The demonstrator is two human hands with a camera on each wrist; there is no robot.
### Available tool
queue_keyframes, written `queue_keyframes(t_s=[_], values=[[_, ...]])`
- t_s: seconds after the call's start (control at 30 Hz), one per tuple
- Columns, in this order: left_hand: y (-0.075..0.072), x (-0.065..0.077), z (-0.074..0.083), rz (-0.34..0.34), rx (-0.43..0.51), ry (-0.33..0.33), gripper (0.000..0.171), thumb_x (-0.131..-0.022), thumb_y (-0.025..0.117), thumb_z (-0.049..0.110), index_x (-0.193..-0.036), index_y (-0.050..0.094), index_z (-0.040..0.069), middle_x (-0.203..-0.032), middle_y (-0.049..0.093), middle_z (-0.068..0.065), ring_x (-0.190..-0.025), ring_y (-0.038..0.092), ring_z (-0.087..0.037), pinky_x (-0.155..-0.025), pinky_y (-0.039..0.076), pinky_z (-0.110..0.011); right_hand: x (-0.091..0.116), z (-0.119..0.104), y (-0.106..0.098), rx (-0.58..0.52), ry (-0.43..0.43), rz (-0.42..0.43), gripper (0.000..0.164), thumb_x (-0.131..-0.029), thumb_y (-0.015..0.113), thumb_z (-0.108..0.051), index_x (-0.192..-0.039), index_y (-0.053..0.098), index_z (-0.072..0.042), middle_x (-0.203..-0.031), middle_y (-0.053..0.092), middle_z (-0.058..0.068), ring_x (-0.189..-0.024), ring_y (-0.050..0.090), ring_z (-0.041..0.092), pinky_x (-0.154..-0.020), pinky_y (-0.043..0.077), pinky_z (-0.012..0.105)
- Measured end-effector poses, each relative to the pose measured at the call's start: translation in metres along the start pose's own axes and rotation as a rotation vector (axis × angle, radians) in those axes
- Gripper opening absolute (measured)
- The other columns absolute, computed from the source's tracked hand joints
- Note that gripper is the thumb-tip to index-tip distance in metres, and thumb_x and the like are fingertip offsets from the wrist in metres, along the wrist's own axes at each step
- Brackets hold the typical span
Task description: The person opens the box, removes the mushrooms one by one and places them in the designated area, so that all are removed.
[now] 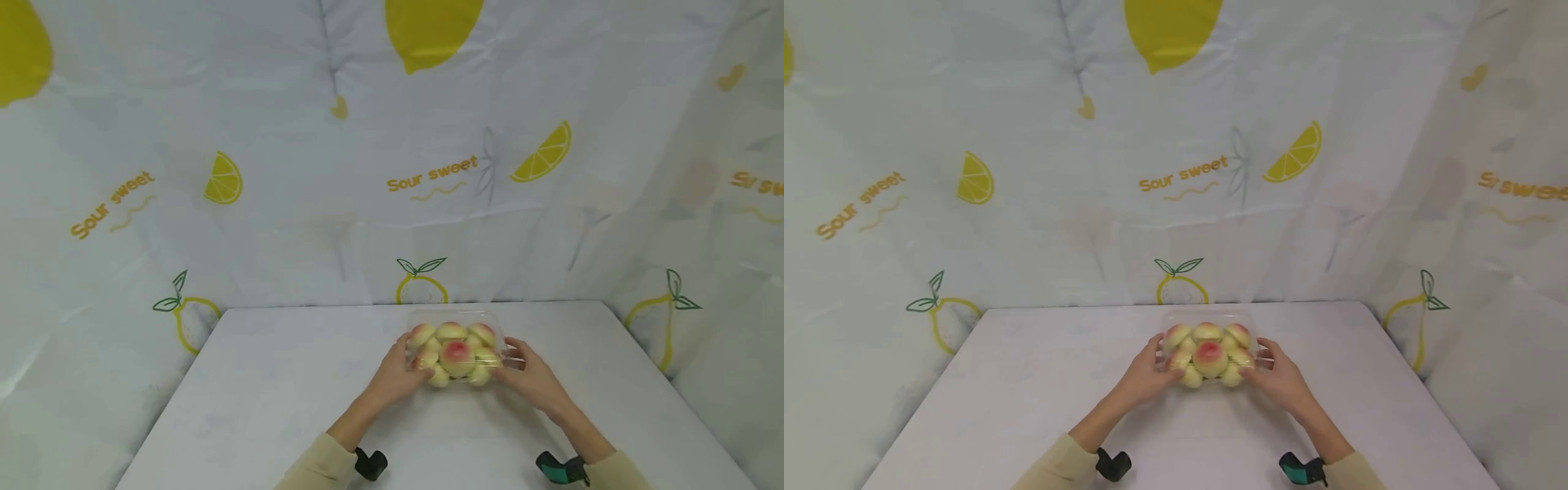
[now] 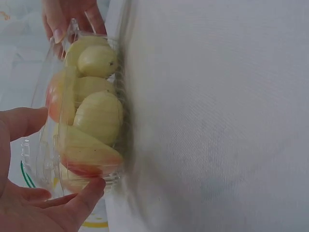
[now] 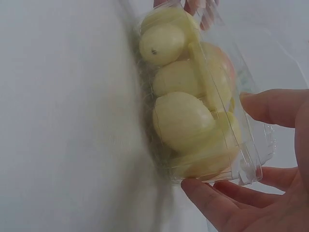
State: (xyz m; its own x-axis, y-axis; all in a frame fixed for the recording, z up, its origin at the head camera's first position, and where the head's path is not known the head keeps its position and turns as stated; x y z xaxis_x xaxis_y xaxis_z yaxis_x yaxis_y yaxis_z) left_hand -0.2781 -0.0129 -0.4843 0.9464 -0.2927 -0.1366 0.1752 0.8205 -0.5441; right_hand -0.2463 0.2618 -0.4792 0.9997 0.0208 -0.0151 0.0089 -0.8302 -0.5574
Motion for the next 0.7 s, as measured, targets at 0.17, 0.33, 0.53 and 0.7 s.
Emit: queue_keyframes(t_s=[0.17,0.33,0.53,0.7], values=[[-0.010,0.007,-0.004,-0.009,0.019,-0.007,0.088,-0.085,0.078,0.028,-0.151,0.033,-0.007,-0.141,0.050,-0.028,-0.124,0.057,-0.042,-0.102,0.050,-0.055,0.003,-0.008,0.009,-0.016,0.014,-0.011,0.085,-0.089,0.079,-0.032,-0.152,0.035,0.003,-0.139,0.051,0.028,-0.127,0.054,0.044,-0.096,0.055,0.044],[-0.018,0.013,-0.010,-0.020,0.017,-0.029,0.088,-0.087,0.076,0.030,-0.153,0.031,-0.006,-0.141,0.051,-0.027,-0.124,0.058,-0.040,-0.101,0.051,-0.053,0.005,-0.013,0.017,-0.028,0.019,-0.009,0.084,-0.089,0.080,-0.032,-0.152,0.036,0.002,-0.139,0.051,0.028,-0.127,0.054,0.044,-0.096,0.055,0.045],[-0.028,0.021,-0.016,-0.018,0.008,-0.039,0.089,-0.087,0.076,0.031,-0.153,0.031,-0.006,-0.141,0.051,-0.028,-0.124,0.058,-0.041,-0.101,0.051,-0.054,0.007,-0.019,0.027,-0.033,0.018,-0.006,0.084,-0.088,0.081,-0.033,-0.152,0.037,0.001,-0.139,0.051,0.028,-0.129,0.053,0.046,-0.098,0.055,0.050],[-0.038,0.030,-0.021,-0.009,0.015,-0.036,0.088,-0.087,0.076,0.032,-0.153,0.032,-0.005,-0.142,0.051,-0.028,-0.123,0.059,-0.042,-0.099,0.052,-0.055,0.010,-0.023,0.036,-0.058,0.004,-0.005,0.082,-0.087,0.082,-0.031,-0.151,0.040,0.001,-0.137,0.054,0.025,-0.127,0.055,0.044,-0.097,0.055,0.047]])
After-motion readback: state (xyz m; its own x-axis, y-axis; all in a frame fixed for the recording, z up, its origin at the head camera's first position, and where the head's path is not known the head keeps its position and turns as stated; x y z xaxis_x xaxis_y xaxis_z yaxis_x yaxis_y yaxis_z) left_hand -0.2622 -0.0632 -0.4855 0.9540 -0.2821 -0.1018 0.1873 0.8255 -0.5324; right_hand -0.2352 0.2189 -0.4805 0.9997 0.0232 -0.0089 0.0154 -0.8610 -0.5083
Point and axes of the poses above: each hand's wrist, its own x-axis away from the middle knuckle, its own y-axis out of the palm, z = x × y, the point moved 3 cm from there along -x, towards the middle knuckle
